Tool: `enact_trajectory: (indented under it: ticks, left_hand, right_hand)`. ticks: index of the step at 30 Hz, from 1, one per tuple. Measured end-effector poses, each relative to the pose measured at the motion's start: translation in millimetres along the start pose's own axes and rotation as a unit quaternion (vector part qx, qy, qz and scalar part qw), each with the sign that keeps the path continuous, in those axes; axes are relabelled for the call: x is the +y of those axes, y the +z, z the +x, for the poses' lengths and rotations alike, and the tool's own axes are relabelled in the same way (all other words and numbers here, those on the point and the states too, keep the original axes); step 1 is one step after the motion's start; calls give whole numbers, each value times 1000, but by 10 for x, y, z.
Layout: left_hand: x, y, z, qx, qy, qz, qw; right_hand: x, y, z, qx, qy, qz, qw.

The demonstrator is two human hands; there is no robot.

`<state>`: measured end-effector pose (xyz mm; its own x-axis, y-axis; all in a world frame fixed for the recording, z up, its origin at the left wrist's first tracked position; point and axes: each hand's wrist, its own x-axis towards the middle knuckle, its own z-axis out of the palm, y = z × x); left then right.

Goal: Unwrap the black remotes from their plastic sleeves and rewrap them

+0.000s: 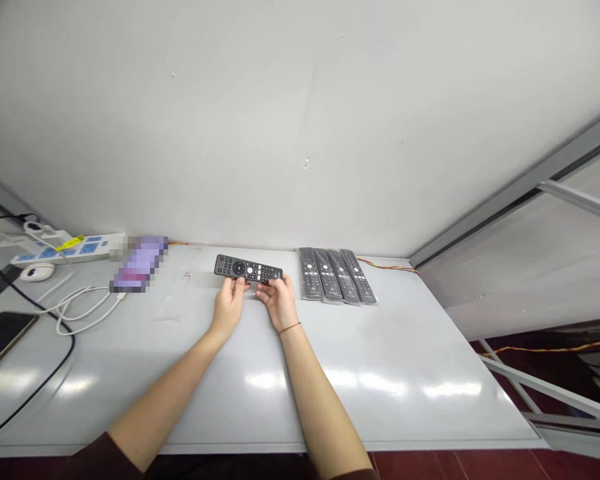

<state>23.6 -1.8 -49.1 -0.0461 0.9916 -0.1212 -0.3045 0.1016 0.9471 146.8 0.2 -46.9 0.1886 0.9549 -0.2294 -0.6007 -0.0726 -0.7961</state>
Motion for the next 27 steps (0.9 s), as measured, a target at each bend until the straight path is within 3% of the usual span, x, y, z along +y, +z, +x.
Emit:
enact_trajectory:
  ticks: [7,12,15,20,24,26,27]
  left_hand:
    - [88,-77,159,46,-14,-102,994]
    - [117,-141,215,84,26,-44,995]
    - [102,-163,226,62,44,-3,997]
    - [114,-141,172,5,47,29,998]
    - [237,-188,167,-87,85,118,986]
    - [337,-305,212,-84,121,193,970]
    - [392,-391,243,-55,138,232,961]
  right_hand:
    - [9,148,-166,-58,15,-135,989]
    - [85,228,-268,-138,27,-214,967]
    - [128,260,-302,-155,24,-235,959]
    - [189,282,-293,-125,-26,-248,960]
    - [208,306,-284,-70,-45,-223,971]
    - [197,315,-287,-56,-10,-201,978]
    - [188,318,-288,-51,9,-190,980]
